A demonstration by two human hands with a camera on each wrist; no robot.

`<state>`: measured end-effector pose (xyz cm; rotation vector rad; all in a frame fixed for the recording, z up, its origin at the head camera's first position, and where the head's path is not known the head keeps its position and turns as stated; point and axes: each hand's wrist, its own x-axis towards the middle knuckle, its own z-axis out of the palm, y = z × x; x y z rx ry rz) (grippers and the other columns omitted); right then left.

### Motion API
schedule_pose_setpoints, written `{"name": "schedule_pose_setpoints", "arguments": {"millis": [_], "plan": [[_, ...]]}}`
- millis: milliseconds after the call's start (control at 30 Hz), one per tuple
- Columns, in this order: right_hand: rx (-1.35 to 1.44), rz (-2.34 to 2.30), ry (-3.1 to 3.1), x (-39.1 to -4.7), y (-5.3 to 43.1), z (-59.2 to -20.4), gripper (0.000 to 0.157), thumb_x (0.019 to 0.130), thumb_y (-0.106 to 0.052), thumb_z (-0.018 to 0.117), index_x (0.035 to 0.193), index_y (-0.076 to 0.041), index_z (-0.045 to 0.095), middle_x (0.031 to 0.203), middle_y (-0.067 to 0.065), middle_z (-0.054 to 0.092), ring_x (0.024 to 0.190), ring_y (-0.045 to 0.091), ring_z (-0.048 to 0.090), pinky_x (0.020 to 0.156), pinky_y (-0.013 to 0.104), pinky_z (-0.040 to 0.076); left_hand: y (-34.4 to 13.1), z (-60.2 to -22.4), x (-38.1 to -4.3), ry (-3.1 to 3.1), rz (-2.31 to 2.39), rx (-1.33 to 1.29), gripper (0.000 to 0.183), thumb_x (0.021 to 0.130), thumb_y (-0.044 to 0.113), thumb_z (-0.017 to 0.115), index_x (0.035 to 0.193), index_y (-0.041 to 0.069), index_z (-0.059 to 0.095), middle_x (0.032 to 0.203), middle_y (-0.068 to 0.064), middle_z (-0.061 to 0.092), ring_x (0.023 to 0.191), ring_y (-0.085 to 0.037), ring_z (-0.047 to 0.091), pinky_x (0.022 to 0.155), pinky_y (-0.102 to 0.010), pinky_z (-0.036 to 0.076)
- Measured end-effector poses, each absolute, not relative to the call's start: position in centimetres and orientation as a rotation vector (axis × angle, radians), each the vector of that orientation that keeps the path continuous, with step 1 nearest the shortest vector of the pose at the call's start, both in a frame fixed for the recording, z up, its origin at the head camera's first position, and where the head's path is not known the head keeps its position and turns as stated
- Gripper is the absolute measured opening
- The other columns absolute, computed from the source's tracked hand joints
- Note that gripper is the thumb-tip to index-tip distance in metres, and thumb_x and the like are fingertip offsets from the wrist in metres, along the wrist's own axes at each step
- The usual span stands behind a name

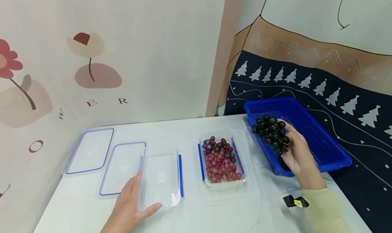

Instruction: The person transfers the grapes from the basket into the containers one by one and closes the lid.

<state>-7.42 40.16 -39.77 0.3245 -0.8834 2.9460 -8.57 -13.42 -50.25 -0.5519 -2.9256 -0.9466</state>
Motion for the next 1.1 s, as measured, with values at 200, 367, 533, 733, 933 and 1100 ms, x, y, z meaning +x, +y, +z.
{"name": "schedule_pose_setpoints", "arguments": {"millis": [200, 367, 533, 733, 933, 1100], "plan": [[0.364, 2.936, -0.934, -8.0, 36.1, -40.2, 0.053, 0.113, 0.008, 0.02, 0.152, 0.001, 0.055, 0.136, 0.019, 0.065, 0.099, 0.024, 0.07, 0.078, 0.034, 0.063, -13.5, -50.1, -8.3, -2.917, -1.028, -0.531, 0.137, 0.081, 0.068, 0.088, 0.17, -0.005, 0.014, 0.162, -0.04, 0.037, 0.149, -0.058, 0.035, 0.115, -0.077, 0.032], [0.355, 2.916, -0.955, -8.3, 32.7, -40.7, 0.054, 0.113, 0.007, 0.021, 0.155, -0.002, 0.054, 0.131, 0.018, 0.067, 0.091, 0.019, 0.069, 0.071, 0.03, 0.062, -13.5, -49.7, -8.4, -2.977, -1.042, -0.514, 0.141, 0.08, 0.069, 0.088, 0.168, -0.01, 0.011, 0.163, -0.044, 0.031, 0.151, -0.061, 0.032, 0.117, -0.076, 0.03], [0.254, 2.819, -1.115, -8.7, 28.9, -41.3, 0.056, 0.109, 0.011, 0.025, 0.154, -0.005, 0.054, 0.124, 0.013, 0.067, 0.087, 0.014, 0.068, 0.069, 0.024, 0.06, -13.8, -49.2, -8.5, -2.995, -1.052, -0.52, 0.141, 0.08, 0.068, 0.088, 0.167, -0.013, 0.012, 0.165, -0.044, 0.029, 0.152, -0.061, 0.03, 0.118, -0.076, 0.029], [0.187, 2.779, -1.25, -9.3, 25.1, -42.3, 0.051, 0.112, 0.007, 0.031, 0.157, -0.009, 0.048, 0.124, 0.008, 0.066, 0.089, 0.012, 0.069, 0.071, 0.023, 0.061, -14.1, -49.0, -8.5, -2.988, -1.047, -0.539, 0.142, 0.081, 0.068, 0.088, 0.167, -0.014, 0.011, 0.165, -0.044, 0.029, 0.153, -0.06, 0.029, 0.119, -0.075, 0.029], [0.082, 2.673, -1.436, -10.1, 21.2, -42.6, 0.044, 0.113, 0.002, 0.039, 0.15, -0.015, 0.057, 0.126, 0.004, 0.061, 0.099, 0.014, 0.068, 0.077, 0.027, 0.062, -14.2, -48.5, -8.5, -2.997, -1.05, -0.544, 0.141, 0.081, 0.067, 0.088, 0.167, -0.014, 0.011, 0.165, -0.044, 0.029, 0.154, -0.059, 0.028, 0.119, -0.074, 0.029], [0.014, 2.604, -1.538, -10.5, 17.6, -42.7, 0.047, 0.11, 0.003, 0.042, 0.152, -0.015, 0.054, 0.13, 0.006, 0.056, 0.103, 0.016, 0.067, 0.077, 0.028, 0.062, -14.0, -48.3, -8.6, -3.018, -1.089, -0.524, 0.142, 0.08, 0.068, 0.089, 0.168, -0.011, 0.011, 0.165, -0.045, 0.027, 0.154, -0.06, 0.026, 0.12, -0.075, 0.027]]}}
